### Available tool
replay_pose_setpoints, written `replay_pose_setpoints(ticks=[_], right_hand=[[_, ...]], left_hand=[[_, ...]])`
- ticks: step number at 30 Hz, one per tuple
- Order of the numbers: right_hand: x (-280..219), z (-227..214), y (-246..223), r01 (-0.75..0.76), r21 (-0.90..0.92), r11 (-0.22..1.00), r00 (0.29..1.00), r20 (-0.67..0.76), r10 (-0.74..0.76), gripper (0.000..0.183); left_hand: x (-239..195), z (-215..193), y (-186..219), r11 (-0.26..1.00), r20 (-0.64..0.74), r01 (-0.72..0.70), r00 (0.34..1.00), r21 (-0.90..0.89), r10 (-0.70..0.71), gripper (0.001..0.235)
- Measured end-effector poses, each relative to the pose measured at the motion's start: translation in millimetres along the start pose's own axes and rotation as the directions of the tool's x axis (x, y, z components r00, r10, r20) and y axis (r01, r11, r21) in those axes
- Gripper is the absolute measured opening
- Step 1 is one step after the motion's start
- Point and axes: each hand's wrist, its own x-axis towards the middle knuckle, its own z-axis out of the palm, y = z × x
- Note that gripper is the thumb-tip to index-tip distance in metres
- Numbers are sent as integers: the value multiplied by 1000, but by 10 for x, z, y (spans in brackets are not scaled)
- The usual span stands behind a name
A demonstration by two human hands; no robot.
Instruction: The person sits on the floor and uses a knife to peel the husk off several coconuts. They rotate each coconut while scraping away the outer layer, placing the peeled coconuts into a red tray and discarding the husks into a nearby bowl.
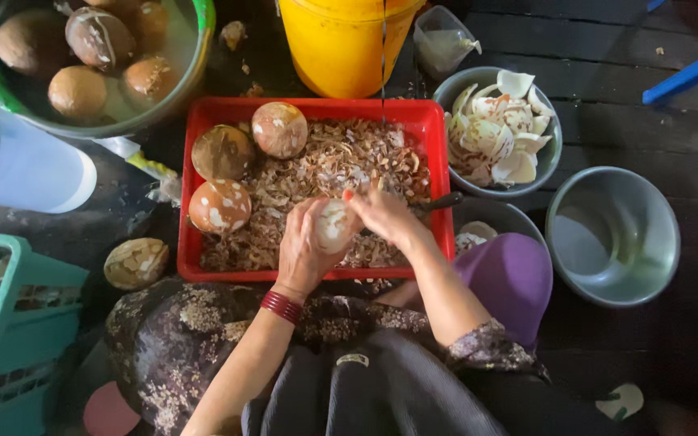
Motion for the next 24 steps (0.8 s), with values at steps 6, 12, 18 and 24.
replay_pose_setpoints(ticks=[6,12,18,24], right_hand=[[193,-167,380,594,-161,788,656,-470,-591,46],[132,172,939,271,-604,749,813,-273,-514,57],[58,162,937,127,-580,805,870,-325,-371,59],[-322,-240,715,-82,-382,920,964,-267,-25,47]], left_hand=[[102,-148,49,969,61,244,967,34,-246,82],[158,-312,56,987,113,151,981,49,-156,90],[105,-338,-69,953,231,281,940,-113,-250,90],[154,-365,-56,966,206,255,948,-40,-242,94]])
